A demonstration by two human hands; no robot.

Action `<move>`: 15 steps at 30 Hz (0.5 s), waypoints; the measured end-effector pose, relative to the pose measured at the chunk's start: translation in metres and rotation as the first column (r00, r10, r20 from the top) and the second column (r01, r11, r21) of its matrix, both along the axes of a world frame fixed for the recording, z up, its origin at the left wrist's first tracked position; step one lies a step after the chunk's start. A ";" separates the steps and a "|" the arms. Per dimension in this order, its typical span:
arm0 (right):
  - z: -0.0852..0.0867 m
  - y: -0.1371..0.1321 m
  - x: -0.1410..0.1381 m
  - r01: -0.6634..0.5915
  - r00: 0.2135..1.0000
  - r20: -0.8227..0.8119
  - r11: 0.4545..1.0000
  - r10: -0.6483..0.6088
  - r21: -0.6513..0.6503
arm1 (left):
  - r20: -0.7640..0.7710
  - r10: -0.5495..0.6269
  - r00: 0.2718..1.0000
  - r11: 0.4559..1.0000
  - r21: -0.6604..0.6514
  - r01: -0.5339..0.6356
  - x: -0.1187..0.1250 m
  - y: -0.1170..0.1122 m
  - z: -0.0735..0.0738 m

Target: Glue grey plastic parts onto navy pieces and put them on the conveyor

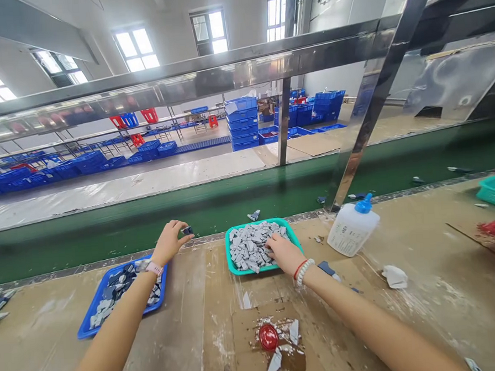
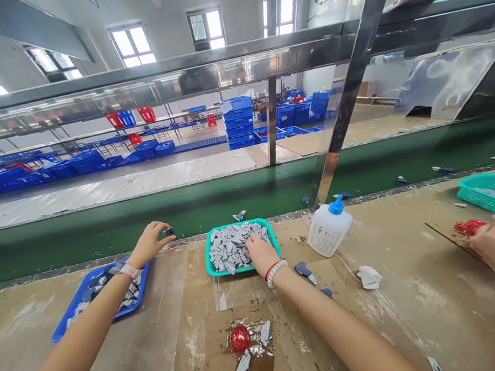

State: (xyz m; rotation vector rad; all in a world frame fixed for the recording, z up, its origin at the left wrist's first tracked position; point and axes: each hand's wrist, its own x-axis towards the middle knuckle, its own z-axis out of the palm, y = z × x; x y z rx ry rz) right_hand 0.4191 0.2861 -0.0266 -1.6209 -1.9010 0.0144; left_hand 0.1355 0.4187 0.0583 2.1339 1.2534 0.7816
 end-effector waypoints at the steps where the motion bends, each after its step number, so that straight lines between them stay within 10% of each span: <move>1: 0.004 0.000 0.000 -0.010 1.000 -0.005 1.000 0.009 -0.018 | 0.053 -0.001 0.999 1.000 -0.018 0.002 -0.005 -0.011 0.001; 7: 0.032 -0.018 0.005 -0.033 0.996 -0.086 0.994 0.024 -0.103 | 0.389 -0.018 0.921 0.974 -0.200 0.103 -0.033 -0.120 -0.019; 15: 0.028 -0.138 -0.023 -0.045 0.976 -0.217 0.963 -0.014 -0.267 | 0.603 0.222 0.766 0.798 -0.563 0.213 -0.019 -0.235 -0.086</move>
